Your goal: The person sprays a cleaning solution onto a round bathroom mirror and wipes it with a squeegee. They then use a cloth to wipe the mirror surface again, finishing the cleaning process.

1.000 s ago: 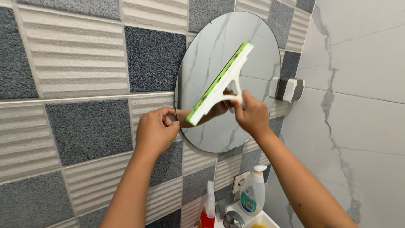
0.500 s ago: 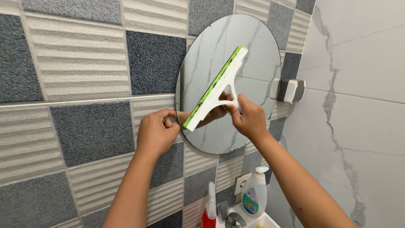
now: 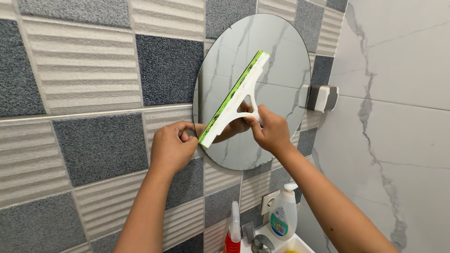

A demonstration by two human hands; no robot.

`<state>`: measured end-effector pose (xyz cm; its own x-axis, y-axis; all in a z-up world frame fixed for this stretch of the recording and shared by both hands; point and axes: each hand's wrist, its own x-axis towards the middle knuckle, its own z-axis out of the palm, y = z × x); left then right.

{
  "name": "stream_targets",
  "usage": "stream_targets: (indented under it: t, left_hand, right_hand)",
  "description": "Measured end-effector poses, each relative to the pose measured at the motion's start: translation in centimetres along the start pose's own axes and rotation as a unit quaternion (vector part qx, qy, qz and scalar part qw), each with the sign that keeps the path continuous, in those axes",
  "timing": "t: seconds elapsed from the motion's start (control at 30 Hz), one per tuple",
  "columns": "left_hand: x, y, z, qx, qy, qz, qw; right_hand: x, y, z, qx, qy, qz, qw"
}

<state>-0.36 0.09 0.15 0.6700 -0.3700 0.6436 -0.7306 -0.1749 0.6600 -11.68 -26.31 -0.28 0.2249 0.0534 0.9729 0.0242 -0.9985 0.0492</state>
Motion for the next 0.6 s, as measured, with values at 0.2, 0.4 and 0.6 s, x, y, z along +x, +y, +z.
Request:
stream_targets:
  t: [0.2, 0.4, 0.6]
  left_hand:
    - [-0.1, 0.4, 0.0, 0.003, 0.007, -0.002, 1.0]
    - [-0.1, 0.7, 0.3, -0.008, 0.036, -0.006, 0.999]
    - [-0.2, 0.6, 0.4, 0.013, 0.042, -0.015, 0.999]
  right_hand:
    - [0.0, 0.1, 0.2, 0.016, 0.019, 0.077, 0.997]
    - [-0.8, 0.2, 0.5, 0.144, 0.059, 0.187, 0.97]
    - [-4.2, 0.7, 0.5, 0.001, 0.006, -0.109, 0.994]
